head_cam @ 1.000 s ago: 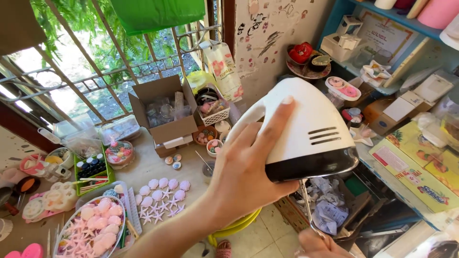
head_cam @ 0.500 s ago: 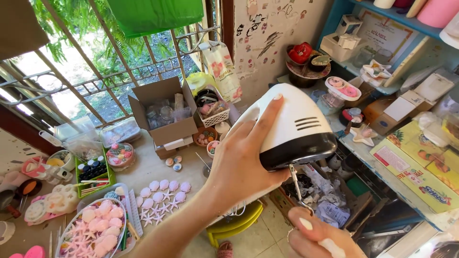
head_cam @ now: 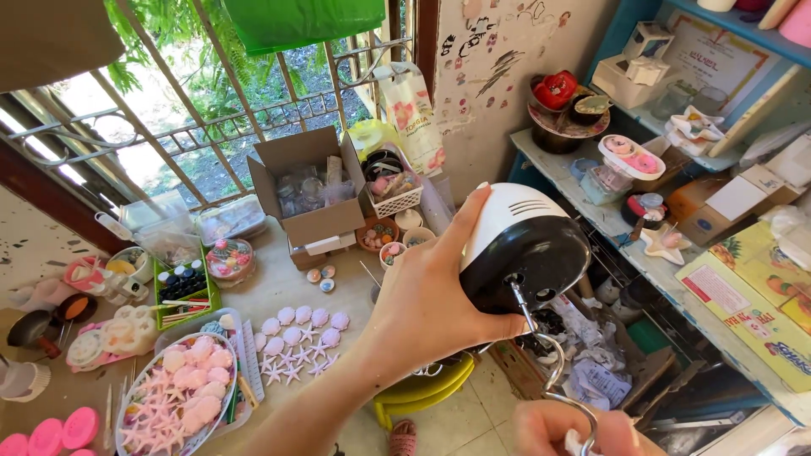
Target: Cleaning and disassembling a hand mixer whisk after use in a candle-making studio.
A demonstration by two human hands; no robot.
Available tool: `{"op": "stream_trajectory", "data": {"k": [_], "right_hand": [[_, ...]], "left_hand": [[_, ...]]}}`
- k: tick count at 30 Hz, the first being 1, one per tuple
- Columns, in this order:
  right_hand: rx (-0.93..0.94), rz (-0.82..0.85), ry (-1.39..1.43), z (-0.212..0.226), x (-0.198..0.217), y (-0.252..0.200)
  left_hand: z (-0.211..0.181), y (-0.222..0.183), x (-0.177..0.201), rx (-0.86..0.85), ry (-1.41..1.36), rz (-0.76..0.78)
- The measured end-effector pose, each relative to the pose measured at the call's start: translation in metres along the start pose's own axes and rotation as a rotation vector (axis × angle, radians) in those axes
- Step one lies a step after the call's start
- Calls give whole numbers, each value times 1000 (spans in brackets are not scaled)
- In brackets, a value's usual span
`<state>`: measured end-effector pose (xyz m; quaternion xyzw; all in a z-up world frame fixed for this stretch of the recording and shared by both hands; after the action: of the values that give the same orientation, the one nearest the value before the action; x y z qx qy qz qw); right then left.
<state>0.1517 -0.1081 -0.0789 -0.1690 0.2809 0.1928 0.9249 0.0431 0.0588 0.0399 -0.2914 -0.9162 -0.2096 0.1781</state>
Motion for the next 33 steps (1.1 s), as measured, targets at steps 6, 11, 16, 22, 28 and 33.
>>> {"op": "stream_trajectory", "data": {"k": [6,11,16,22,28,33], "right_hand": [[228,-74,-275,11,10,-8],[333,-455,-461,15,43,-23],[623,-1301,-887,41,46,-80],[724,-1452,-1519,81,-44,-34],[675,-1665,-1269,70,9,-26],[1060,-1247,-654,65,50,-12]], "left_hand": [[-1,-3,2,49,6,25],[8,-2,5,19,83,-83],[12,-3,10,-96,160,-270],[21,-11,1,-34,256,-514],[56,-29,-34,172,142,-730],[63,-45,-51,-30,-48,-943]]}}
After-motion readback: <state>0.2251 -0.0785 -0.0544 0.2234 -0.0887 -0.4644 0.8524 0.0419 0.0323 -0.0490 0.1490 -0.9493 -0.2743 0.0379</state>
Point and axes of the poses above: each hand's wrist, its own y-axis towards the middle knuckle, its own x-axis out of the back of the hand, z = x × y, the point moved 7 cm from there along y, towards the middle knuckle, and after that the axes turned 9 degrees about -y, right-handed, at the moved point
